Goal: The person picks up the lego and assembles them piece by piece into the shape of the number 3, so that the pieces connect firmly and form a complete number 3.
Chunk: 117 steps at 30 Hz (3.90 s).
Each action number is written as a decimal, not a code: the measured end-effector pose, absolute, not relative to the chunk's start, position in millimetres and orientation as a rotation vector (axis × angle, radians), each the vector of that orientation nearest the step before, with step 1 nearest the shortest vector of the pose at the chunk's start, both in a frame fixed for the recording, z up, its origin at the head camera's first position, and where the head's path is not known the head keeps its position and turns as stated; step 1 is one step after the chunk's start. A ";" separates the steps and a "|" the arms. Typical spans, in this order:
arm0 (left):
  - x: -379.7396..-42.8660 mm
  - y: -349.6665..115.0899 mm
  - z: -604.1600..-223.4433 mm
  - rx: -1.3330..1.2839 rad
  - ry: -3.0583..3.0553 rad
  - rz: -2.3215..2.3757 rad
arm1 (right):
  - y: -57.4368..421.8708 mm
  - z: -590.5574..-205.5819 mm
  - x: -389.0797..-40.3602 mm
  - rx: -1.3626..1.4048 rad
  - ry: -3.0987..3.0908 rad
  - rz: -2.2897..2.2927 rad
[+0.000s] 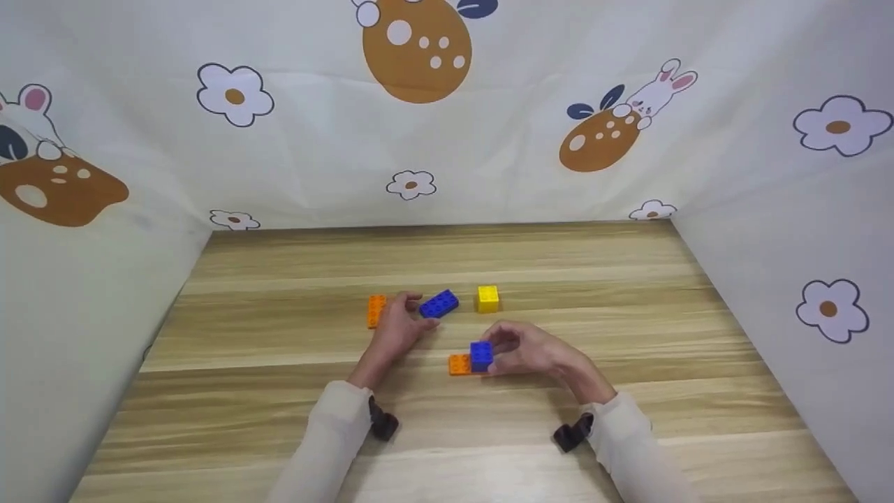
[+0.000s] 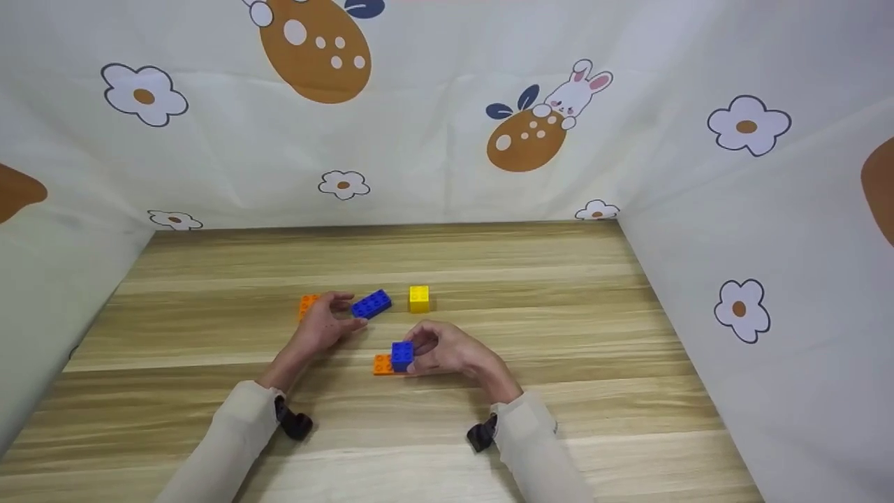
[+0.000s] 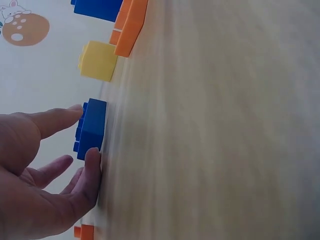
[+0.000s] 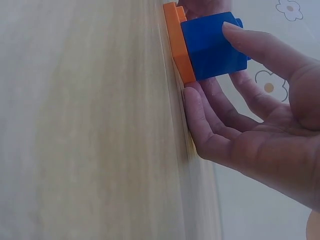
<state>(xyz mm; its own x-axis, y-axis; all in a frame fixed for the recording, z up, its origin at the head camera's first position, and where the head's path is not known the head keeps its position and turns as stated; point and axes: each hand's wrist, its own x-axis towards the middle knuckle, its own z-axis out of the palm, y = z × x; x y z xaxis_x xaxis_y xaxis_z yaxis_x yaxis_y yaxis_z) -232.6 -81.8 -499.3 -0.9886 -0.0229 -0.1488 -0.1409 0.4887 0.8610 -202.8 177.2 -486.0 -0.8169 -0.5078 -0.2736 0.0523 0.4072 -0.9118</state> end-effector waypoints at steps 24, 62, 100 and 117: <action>-236.2 -75.4 -494.7 -0.192 2.673 1.440 | 176.9 -487.7 -203.4 -0.376 2.113 -1.442; -204.5 -82.1 -439.8 0.019 2.340 1.648 | 177.0 -486.0 -204.7 -0.374 2.120 -1.423; -201.5 -81.3 -462.9 0.350 2.082 1.523 | 176.1 -489.9 -203.9 -0.338 2.108 -1.524; -203.7 -79.0 -470.3 0.297 2.102 1.535 | 177.0 -489.0 -204.8 -0.357 2.099 -1.524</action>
<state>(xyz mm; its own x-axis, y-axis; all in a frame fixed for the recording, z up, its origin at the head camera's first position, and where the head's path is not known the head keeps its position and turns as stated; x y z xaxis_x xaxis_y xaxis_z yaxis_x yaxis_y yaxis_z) -203.7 -79.0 -470.3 -0.8426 0.4621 -0.2766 -0.1227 0.3352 0.9341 -204.8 177.0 -489.0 -0.8313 -0.4951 -0.2528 0.0871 0.3331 -0.9389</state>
